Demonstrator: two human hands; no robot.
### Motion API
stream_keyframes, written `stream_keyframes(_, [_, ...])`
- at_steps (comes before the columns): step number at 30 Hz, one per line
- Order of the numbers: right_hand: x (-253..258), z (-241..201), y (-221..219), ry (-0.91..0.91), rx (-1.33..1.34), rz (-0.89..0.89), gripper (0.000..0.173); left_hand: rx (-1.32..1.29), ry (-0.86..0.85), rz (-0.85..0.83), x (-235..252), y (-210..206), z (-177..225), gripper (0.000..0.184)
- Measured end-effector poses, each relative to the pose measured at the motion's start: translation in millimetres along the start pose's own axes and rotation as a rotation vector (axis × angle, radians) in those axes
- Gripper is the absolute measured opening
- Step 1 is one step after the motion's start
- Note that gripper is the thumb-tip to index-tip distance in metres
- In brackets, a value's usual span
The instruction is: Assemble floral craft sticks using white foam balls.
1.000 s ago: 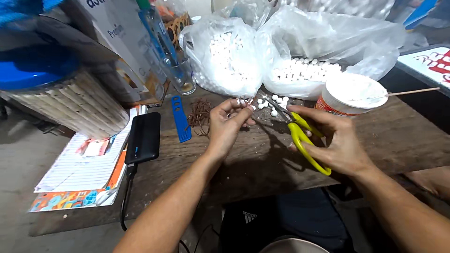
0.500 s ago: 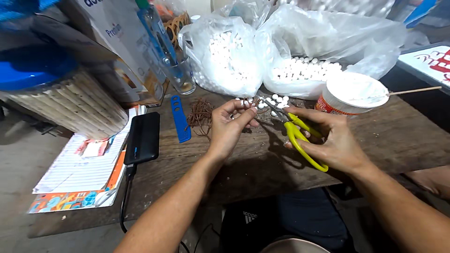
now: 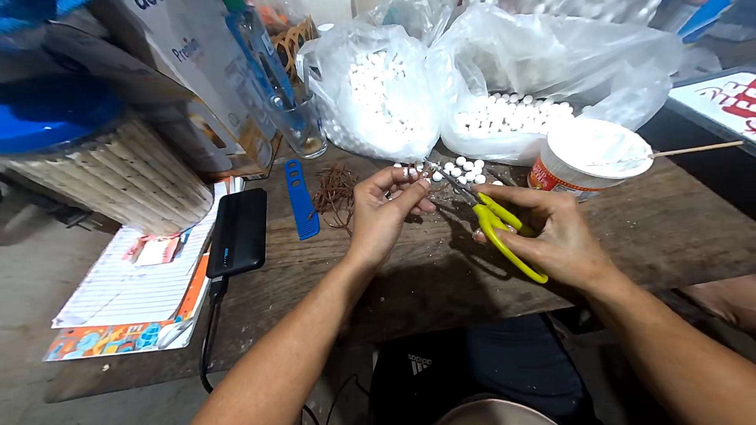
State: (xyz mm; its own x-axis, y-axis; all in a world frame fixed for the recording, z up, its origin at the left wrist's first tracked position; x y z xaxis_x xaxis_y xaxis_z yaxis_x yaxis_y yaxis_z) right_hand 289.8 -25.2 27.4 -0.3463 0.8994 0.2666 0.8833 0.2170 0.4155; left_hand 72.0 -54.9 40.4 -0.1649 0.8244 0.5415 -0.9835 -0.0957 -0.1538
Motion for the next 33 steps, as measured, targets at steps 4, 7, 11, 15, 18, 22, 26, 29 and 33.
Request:
stream_keyframes(4, [-1.6,-0.5,-4.7,-0.020,0.109,-0.018,0.044,-0.024,0.023,0.003,-0.2,-0.1,-1.0,0.014])
stream_keyframes(7, [-3.2,-1.4,-8.3,-0.020,0.166,-0.023,0.039,-0.044,0.034,0.016,-1.0,-1.0,-2.5,0.015])
stream_keyframes(11, [-3.3,-2.0,-8.4,-0.019,0.189,-0.029,0.035,-0.071,0.019,0.026,-0.9,-0.1,-3.5,0.016])
stream_keyframes(15, [-3.3,-2.3,-7.8,-0.039,0.220,-0.041,0.032,-0.104,0.043,0.016,-0.8,0.4,-2.3,0.013])
stream_keyframes(18, [-4.5,-2.3,-7.9,-0.057,0.224,-0.064,0.031,-0.120,0.082,0.041,0.3,0.5,-3.3,0.016])
stream_keyframes(22, [-5.6,-1.1,-8.6,-0.085,0.235,-0.075,0.027,-0.086,0.119,0.071,0.5,2.3,-4.1,0.020])
stream_keyframes(26, [-3.9,2.5,-5.1,-0.111,0.236,-0.074,0.022,-0.074,0.166,0.088,0.3,2.9,-3.8,0.019])
stream_keyframes(29, [0.7,4.5,2.3,-0.198,0.284,-0.107,0.022,-0.077,0.195,0.099,1.4,2.8,-3.1,0.019])
stream_keyframes(33, [3.6,3.7,6.7,-0.243,0.222,-0.151,0.040,-0.118,0.224,0.114,2.1,2.8,-1.8,0.019])
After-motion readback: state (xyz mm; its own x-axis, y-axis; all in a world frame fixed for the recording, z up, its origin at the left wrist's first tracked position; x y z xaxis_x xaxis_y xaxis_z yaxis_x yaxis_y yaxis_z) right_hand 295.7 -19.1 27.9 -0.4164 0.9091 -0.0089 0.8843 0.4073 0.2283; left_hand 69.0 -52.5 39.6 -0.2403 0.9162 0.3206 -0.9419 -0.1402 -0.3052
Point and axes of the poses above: each hand's wrist, its own x-axis towards the middle knuckle, its own y-axis out of the back of the hand, z = x × y, the point moved 1 cm from there along x, towards the middle knuckle, and after that the axes turned 15 degrees about -y, right-handed, at the moved point
